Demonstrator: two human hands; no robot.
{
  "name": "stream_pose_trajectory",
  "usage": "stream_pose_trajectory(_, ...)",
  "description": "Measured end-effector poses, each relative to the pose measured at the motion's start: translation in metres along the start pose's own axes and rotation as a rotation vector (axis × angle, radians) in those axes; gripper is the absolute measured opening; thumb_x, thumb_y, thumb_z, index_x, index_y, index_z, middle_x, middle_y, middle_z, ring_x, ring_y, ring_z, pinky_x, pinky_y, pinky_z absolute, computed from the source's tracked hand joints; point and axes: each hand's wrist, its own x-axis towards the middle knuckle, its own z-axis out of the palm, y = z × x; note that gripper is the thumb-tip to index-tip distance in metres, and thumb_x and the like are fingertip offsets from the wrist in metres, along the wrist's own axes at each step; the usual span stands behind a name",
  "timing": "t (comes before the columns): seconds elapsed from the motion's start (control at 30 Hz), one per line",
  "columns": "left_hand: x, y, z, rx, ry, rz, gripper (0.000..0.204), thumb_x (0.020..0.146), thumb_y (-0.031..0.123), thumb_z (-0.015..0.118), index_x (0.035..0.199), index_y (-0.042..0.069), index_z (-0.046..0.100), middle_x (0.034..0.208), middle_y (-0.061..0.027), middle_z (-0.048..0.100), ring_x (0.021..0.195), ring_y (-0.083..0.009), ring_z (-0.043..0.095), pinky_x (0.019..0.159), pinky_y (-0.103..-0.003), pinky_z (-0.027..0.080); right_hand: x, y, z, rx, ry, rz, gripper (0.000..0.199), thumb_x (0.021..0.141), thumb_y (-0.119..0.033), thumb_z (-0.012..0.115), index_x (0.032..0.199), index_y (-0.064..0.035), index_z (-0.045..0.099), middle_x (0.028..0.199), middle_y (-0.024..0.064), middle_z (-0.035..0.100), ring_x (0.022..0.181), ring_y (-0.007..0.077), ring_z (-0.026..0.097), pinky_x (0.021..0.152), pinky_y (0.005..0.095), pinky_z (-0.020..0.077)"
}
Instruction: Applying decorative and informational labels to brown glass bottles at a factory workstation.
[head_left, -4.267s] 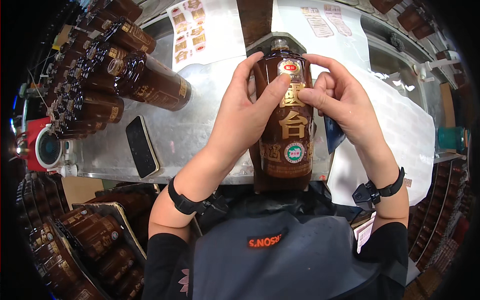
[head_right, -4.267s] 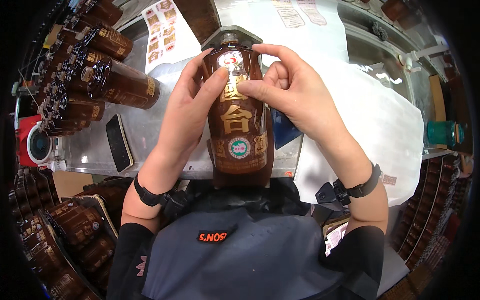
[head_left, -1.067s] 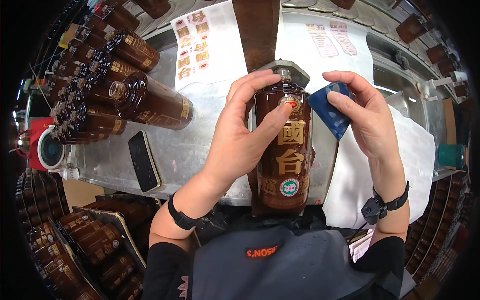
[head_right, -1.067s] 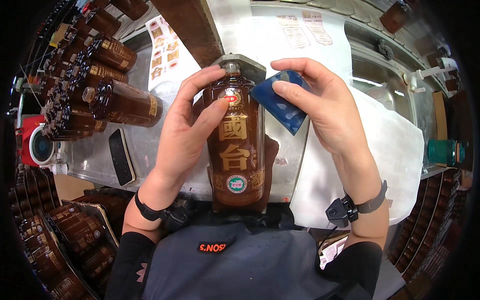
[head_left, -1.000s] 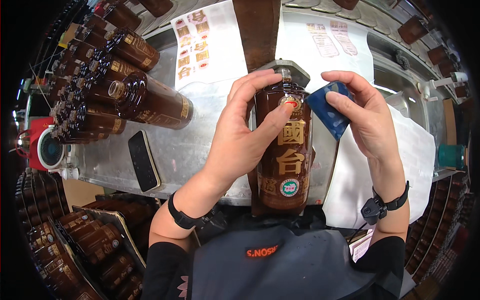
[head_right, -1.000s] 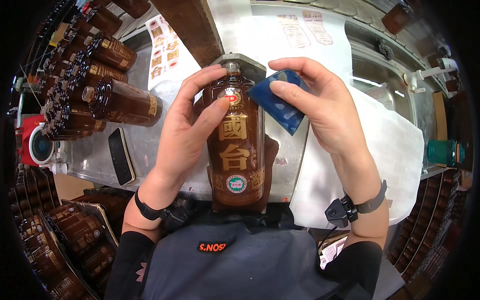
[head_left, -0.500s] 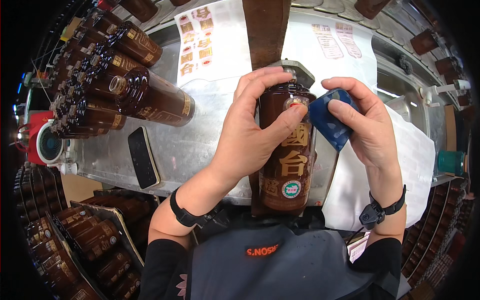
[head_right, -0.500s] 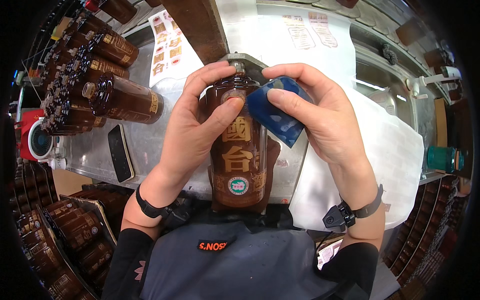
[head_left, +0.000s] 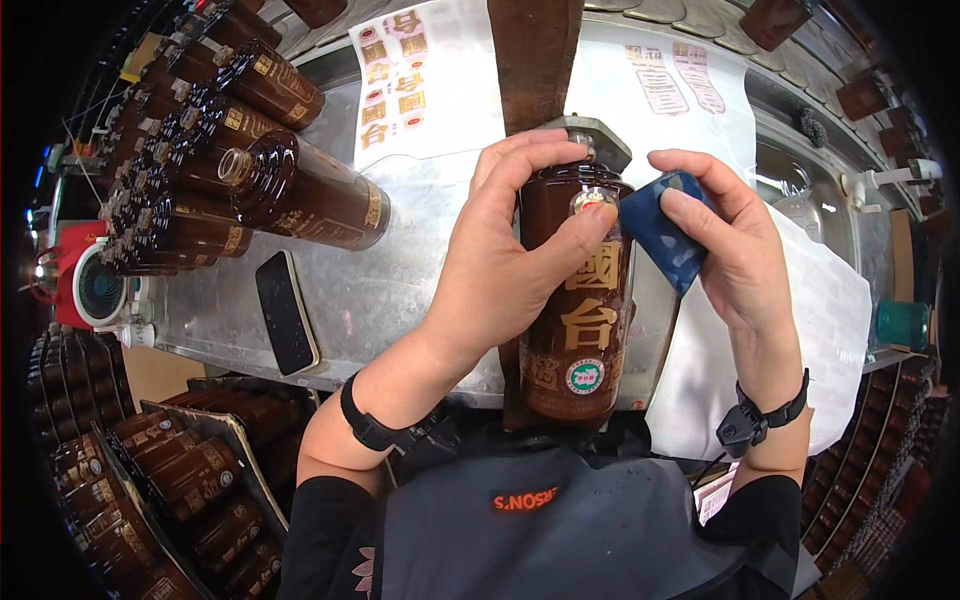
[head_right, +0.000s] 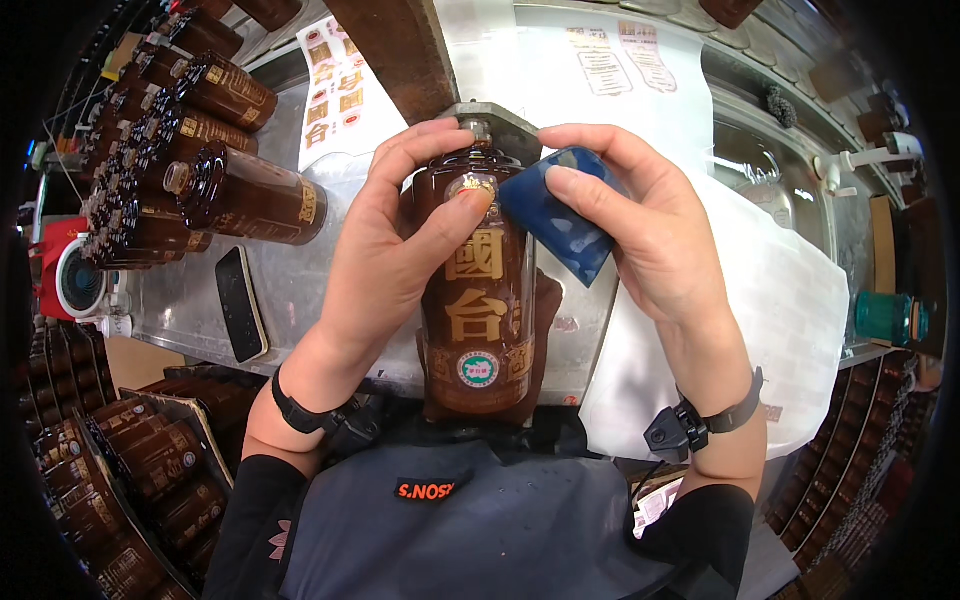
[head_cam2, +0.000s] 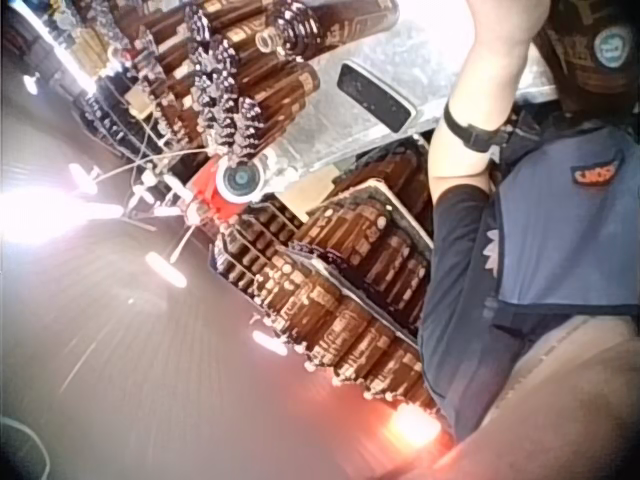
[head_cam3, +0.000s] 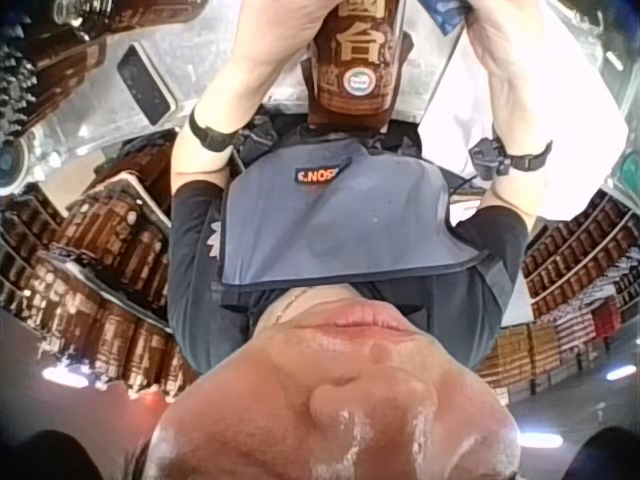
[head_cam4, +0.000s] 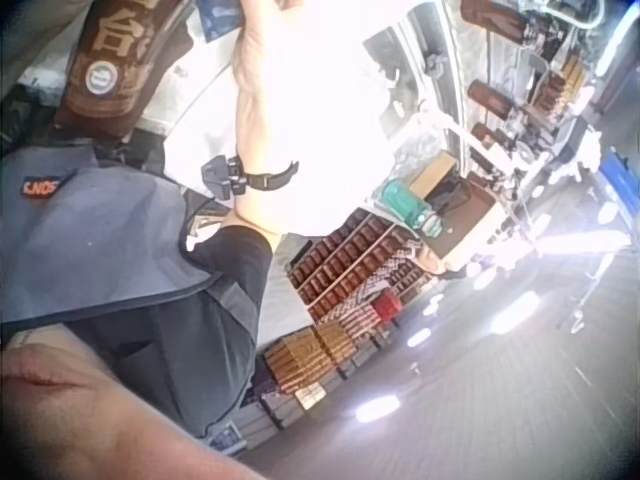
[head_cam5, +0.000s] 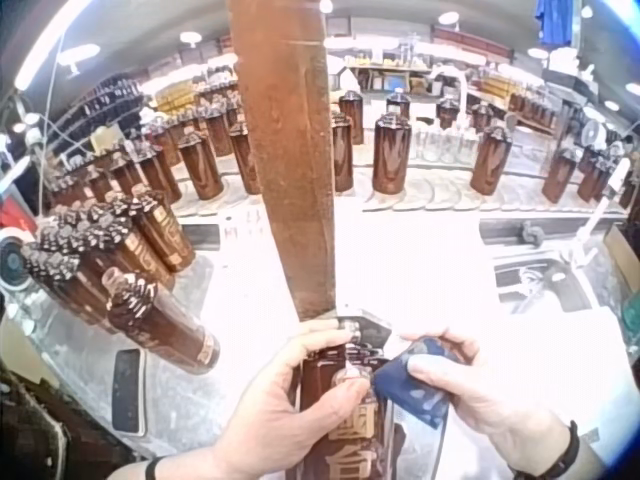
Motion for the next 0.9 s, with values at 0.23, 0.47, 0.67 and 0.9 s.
stream_pose_trajectory(0.23,0.003,0.003,-0.003,0.070,-0.047,-0.041,0.035,0.092,0.008,0.065,0.126,0.006,0.057,0.140,-0.0107,0.040,0.125,-0.0166,0.048,0.105,-0.030,0.040,-0.001,0.004,-0.006,0.021,0.085,-0.007,0.026,0.095,-0.011,0.064,0.119,-0.0005,0.063,0.098,0.0028,0.066,0.086,0.0045,0.062,0.077,0.0174,0.0497)
stream_pose_trajectory(0.47,-0.008,0.006,-0.008,-0.385,0.025,-0.360,0.053,0.091,0.019,0.071,0.136,0.002,0.047,0.135,-0.0129,0.044,0.121,-0.0191,0.051,0.103,-0.033,0.042,-0.014,0.020,-0.008,0.045,0.028,0.229,0.025,0.101,-0.024,0.059,0.111,-0.0012,0.063,0.074,-0.0052,0.055,0.069,0.0000,0.049,0.061,0.0161,0.0394)
stream_pose_trajectory(0.67,-0.029,0.009,-0.010,-0.179,-0.180,-0.279,0.097,0.090,0.019,0.072,0.152,-0.010,0.003,0.144,-0.0221,0.041,0.132,-0.0245,0.045,0.109,-0.036,0.039,-0.030,0.030,0.018,-0.349,0.020,0.020,0.062,0.088,-0.016,0.075,0.139,0.0004,0.045,0.080,-0.0049,0.050,0.071,0.0025,0.049,0.066,0.0172,0.0404)
stream_pose_trajectory(0.9,-0.030,0.004,-0.012,-0.167,-0.190,-0.253,0.097,0.090,0.018,0.072,0.152,-0.009,0.003,0.145,-0.0215,0.040,0.133,-0.0255,0.044,0.110,-0.036,0.038,-0.029,0.031,0.021,-0.178,0.023,0.126,0.077,0.081,-0.011,0.081,0.145,0.0001,0.039,0.083,-0.0051,0.048,0.075,0.0027,0.052,0.070,0.0168,0.0416)
